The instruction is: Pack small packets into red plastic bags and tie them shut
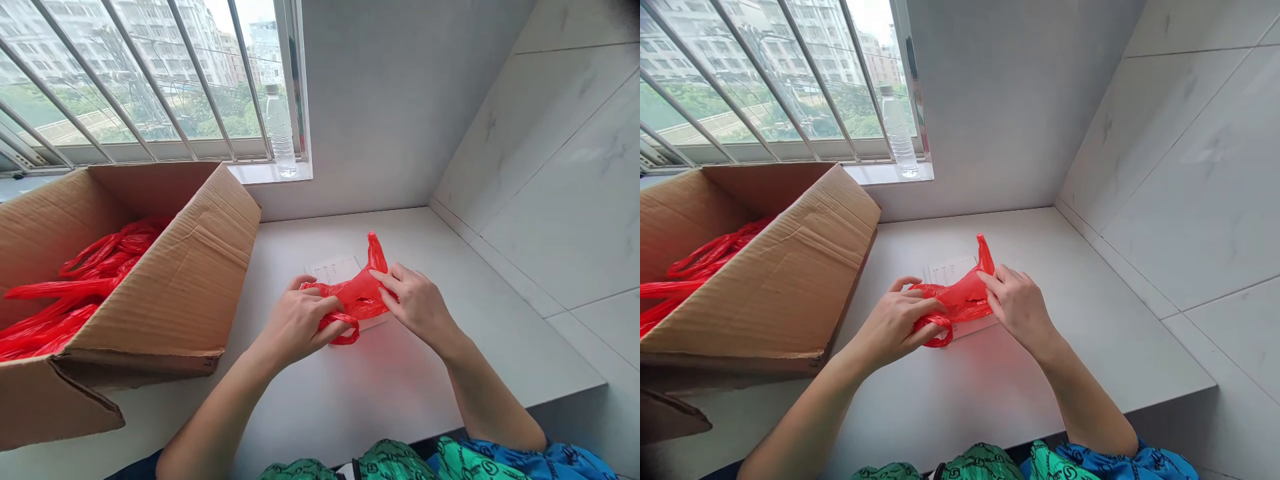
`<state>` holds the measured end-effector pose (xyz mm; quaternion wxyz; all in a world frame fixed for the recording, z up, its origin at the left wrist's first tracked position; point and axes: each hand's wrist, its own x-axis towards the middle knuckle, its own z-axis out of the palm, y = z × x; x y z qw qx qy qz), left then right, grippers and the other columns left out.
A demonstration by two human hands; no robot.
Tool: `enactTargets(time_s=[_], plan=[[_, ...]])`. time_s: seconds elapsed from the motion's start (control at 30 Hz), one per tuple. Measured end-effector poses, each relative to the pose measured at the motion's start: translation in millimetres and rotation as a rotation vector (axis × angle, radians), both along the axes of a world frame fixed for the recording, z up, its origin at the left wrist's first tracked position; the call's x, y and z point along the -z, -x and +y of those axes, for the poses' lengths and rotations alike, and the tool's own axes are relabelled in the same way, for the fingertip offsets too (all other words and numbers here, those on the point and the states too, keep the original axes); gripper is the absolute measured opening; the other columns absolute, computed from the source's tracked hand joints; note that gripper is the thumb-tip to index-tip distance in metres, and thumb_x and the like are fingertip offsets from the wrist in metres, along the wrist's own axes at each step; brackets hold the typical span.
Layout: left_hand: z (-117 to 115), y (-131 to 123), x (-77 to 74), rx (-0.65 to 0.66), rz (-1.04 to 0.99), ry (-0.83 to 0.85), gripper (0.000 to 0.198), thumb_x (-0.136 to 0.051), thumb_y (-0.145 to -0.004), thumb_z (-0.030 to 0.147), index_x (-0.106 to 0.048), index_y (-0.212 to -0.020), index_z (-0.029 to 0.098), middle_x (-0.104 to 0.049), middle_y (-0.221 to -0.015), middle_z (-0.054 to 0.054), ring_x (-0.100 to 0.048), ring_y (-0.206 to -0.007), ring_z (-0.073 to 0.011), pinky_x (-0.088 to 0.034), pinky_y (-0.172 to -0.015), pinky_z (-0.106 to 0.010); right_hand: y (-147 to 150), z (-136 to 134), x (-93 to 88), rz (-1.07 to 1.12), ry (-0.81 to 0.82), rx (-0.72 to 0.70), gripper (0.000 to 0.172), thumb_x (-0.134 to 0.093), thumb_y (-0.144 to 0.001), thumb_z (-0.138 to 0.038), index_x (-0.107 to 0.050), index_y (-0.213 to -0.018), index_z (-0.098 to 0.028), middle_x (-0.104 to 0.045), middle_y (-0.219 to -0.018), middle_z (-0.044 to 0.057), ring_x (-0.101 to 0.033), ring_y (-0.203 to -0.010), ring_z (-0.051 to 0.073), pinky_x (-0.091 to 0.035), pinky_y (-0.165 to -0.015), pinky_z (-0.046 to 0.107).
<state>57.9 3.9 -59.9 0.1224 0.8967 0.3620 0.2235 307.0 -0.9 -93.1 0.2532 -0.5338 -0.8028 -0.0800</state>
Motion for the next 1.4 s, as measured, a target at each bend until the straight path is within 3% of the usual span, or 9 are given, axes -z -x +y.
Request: enactTargets(time_s=[0.3, 0.43, 0.53, 0.63, 0.77, 0.83, 0.97, 1.2, 1.4], plan=[[-5, -1, 34.8, -0.097, 0.127, -0.034, 0.021, -0.068, -0.072, 0.030, -0.058, -0.056, 0.021, -0.061, -0.086, -0.004, -0.061, -0.097, -0.0262, 0.003, -0.119, -0.066, -10, -14, 9.5, -0.085, -0.077, 0.129, 0.054, -0.051, -0.092, -0.026, -0.039, -0.145, -0.026, -0.057, -0.104, 0.014, -0.059, -0.077, 0.028, -0.047, -0.068, 0.044], [-7, -7, 29.9, -0.011, 0.142, -0.075, 0.011, -0.066, -0.077, 0.029, -0.062, -0.069, 0.022, -0.062, -0.106, -0.007, -0.050, -0.126, -0.0305, 0.007, -0.120, -0.064, 9, -30, -19.2, 0.070, -0.193, -0.050, 0.059, -0.055, -0.092, -0.020, -0.035, -0.146, -0.031, -0.051, -0.136, 0.014, -0.059, -0.110, 0.031, -0.047, -0.093, 0.052], [-8, -10, 25.9, -0.019, 0.166, -0.088, 0.009, -0.064, -0.079, 0.030, -0.064, -0.076, 0.022, -0.060, -0.116, -0.009, -0.044, -0.134, -0.0319, 0.008, -0.119, -0.065, 29, -39, -26.0, 0.223, -0.341, -0.313, 0.049, -0.056, -0.090, -0.014, -0.046, -0.133, -0.033, -0.061, -0.124, 0.008, -0.061, -0.107, 0.025, -0.052, -0.090, 0.043], [-9, -9, 24.8, -0.009, 0.206, -0.070, 0.013, -0.061, -0.081, 0.032, -0.066, -0.076, 0.021, -0.058, -0.123, -0.011, -0.039, -0.140, -0.0319, 0.009, -0.119, -0.064, 40, -29, -8.9, 0.061, -0.142, -0.459, 0.028, -0.050, -0.089, -0.010, -0.060, -0.109, -0.026, -0.069, -0.098, 0.004, -0.064, -0.087, 0.019, -0.053, -0.080, 0.036], [-11, -4, 26.5, 0.005, 0.286, -0.029, 0.019, -0.065, -0.077, 0.032, -0.062, -0.064, 0.018, -0.047, -0.146, -0.012, -0.033, -0.144, -0.0343, 0.012, -0.118, -0.064, 30, 7, 21.8, -0.329, 0.164, -0.011, 0.008, -0.062, -0.086, -0.015, -0.067, -0.092, -0.016, -0.069, -0.092, 0.010, -0.062, -0.093, 0.025, -0.047, -0.096, 0.047], [-10, -1, 26.5, -0.018, 0.319, -0.016, 0.016, -0.065, -0.077, 0.030, -0.063, -0.066, 0.019, -0.047, -0.149, -0.011, -0.032, -0.145, -0.0348, 0.011, -0.117, -0.066, 18, 21, 28.9, -0.439, 0.162, 0.156, 0.025, -0.074, -0.077, -0.020, -0.067, -0.101, -0.014, -0.067, -0.105, 0.015, -0.058, -0.108, 0.032, -0.033, -0.109, 0.059], [-7, 6, 19.3, -0.144, 0.383, -0.018, 0.011, -0.059, -0.081, 0.027, -0.063, -0.076, 0.018, -0.048, -0.148, -0.014, -0.035, -0.143, -0.0352, -0.002, -0.117, -0.070, 1, 22, 23.1, -0.450, 0.126, 0.119, 0.056, -0.079, -0.072, -0.027, -0.059, -0.124, -0.016, -0.064, -0.113, 0.013, -0.052, -0.116, 0.032, -0.013, -0.115, 0.067], [-12, 2, -1.0, -0.098, 0.381, 0.055, 0.025, -0.042, -0.090, 0.027, -0.063, -0.079, 0.019, -0.049, -0.147, -0.011, -0.050, -0.130, -0.0280, -0.021, -0.117, -0.065, 15, 7, -5.1, -0.235, -0.014, 0.009, 0.027, -0.050, -0.089, -0.003, -0.067, -0.103, -0.019, -0.069, -0.086, 0.003, -0.059, -0.092, 0.021, -0.033, -0.098, 0.040], [-14, -2, 3.1, -0.110, 0.392, 0.093, 0.035, -0.035, -0.094, 0.027, -0.063, -0.074, 0.019, -0.050, -0.147, -0.009, -0.046, -0.133, -0.0285, -0.020, -0.116, -0.065, 26, 15, 19.0, -0.329, 0.334, 0.007, 0.020, -0.054, -0.082, -0.002, -0.064, -0.076, -0.018, -0.066, -0.071, 0.001, -0.055, -0.064, 0.016, -0.032, -0.065, 0.030]])
